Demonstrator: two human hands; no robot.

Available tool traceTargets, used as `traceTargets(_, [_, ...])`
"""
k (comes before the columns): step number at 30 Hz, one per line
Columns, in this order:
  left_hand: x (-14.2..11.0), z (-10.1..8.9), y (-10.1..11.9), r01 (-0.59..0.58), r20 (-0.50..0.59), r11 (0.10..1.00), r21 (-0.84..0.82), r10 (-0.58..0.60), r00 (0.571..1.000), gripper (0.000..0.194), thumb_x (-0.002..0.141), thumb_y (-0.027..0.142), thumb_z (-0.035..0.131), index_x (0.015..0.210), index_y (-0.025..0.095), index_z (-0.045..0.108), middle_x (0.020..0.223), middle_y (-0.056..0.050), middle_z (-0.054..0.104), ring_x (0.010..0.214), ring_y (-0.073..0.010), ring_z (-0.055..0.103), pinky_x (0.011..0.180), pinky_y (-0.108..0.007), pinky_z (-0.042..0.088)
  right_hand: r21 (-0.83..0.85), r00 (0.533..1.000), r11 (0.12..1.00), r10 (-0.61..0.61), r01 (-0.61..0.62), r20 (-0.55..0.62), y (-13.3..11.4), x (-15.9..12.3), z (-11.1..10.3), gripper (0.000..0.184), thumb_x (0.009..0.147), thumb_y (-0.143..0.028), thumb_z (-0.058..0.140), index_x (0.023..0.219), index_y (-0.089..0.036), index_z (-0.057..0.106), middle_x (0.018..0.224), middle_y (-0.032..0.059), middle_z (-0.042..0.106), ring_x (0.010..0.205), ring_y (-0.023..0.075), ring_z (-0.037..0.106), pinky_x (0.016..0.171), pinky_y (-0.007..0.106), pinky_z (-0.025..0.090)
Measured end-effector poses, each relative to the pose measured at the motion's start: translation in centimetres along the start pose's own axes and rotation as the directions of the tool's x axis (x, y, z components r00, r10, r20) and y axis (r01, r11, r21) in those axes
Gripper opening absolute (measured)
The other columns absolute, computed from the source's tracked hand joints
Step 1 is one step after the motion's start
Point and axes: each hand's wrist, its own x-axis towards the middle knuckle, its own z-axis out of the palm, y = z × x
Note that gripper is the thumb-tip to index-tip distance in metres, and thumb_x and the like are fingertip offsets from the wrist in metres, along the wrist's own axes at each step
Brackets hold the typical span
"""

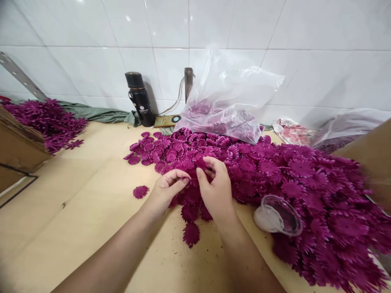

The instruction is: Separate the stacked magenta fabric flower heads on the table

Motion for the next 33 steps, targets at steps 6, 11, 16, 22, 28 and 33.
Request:
traceTargets(6, [0.1,0.1,0.0,-0.008,-0.092,0.999,0.033,0.011,0.996,0.015,0.064,0.027,0.069,0.068,0.016,0.06,0.06,0.004,0.055,0.056,-0.0078,0.045,0.057,-0.021,0.038,-0.092,0.99,0.995,-0.022,0.035,0.138,-0.7,-1.0,0.5,0.022,0.081,-0.037,0.054,0.091,-0.019,0.061,0.096,0.0098,0.065,0.094,0.0231,0.06,0.085,0.041,0.048])
traceTargets(11, [0.1,0.1,0.1,-0.028,-0.118,0.999,0.032,0.031,0.993,0.007,0.063,0.014,0.065,0.065,0.016,0.058,0.06,0.004,0.055,0.059,-0.0083,0.048,0.06,-0.021,0.04,-0.07,0.951,0.997,0.054,-0.035,0.305,-1.2,-1.5,1.1,0.021,0.077,-0.036,0.06,0.09,-0.019,0.061,0.09,0.007,0.067,0.081,0.0195,0.062,0.075,0.035,0.05])
traceTargets(16, [0.2,0.2,0.0,-0.017,-0.09,1.0,0.01,0.018,0.996,0.01,0.064,0.007,0.062,0.07,0.016,0.062,0.066,0.002,0.06,0.066,-0.0093,0.053,0.067,-0.022,0.042,-0.008,0.938,0.997,0.079,-0.081,0.336,-0.9,-1.2,1.1,0.015,0.076,-0.031,0.061,0.084,-0.019,0.059,0.082,0.0046,0.064,0.074,0.0166,0.06,0.069,0.031,0.05])
traceTargets(22, [0.3,0.1,-0.3,-0.007,-0.122,1.0,0.0,0.007,0.992,0.007,0.065,0.012,0.064,0.069,0.016,0.061,0.061,0.004,0.057,0.06,-0.008,0.049,0.062,-0.02,0.04,0.049,0.931,0.992,0.087,-0.112,0.355,-0.9,-1.3,1.1,0.014,0.075,-0.029,0.06,0.085,-0.019,0.057,0.078,0.003,0.064,0.071,0.0151,0.06,0.068,0.03,0.05])
traceTargets(28, [0.4,0.1,-0.3,-0.019,-0.131,0.997,-0.069,0.01,0.991,0.017,0.059,0.019,0.072,0.069,0.015,0.058,0.062,0.005,0.057,0.059,-0.0069,0.05,0.058,-0.018,0.04,0.114,0.922,0.986,0.072,-0.125,0.381,-0.8,-1.4,1.3,0.015,0.074,-0.025,0.059,0.087,-0.019,0.056,0.08,0.0028,0.063,0.074,0.0145,0.06,0.071,0.03,0.05])
traceTargets(33, [0.3,0.0,-0.2,0.014,-0.142,0.992,-0.124,-0.032,0.989,0.031,0.053,0.028,0.078,0.069,0.015,0.054,0.053,0.008,0.05,0.047,-0.0037,0.04,0.047,-0.016,0.033,0.075,0.941,0.996,0.015,-0.042,0.337,-0.8,-1.4,1.3,0.017,0.072,-0.021,0.059,0.088,-0.019,0.053,0.081,0.0023,0.058,0.071,0.0136,0.056,0.067,0.029,0.048])
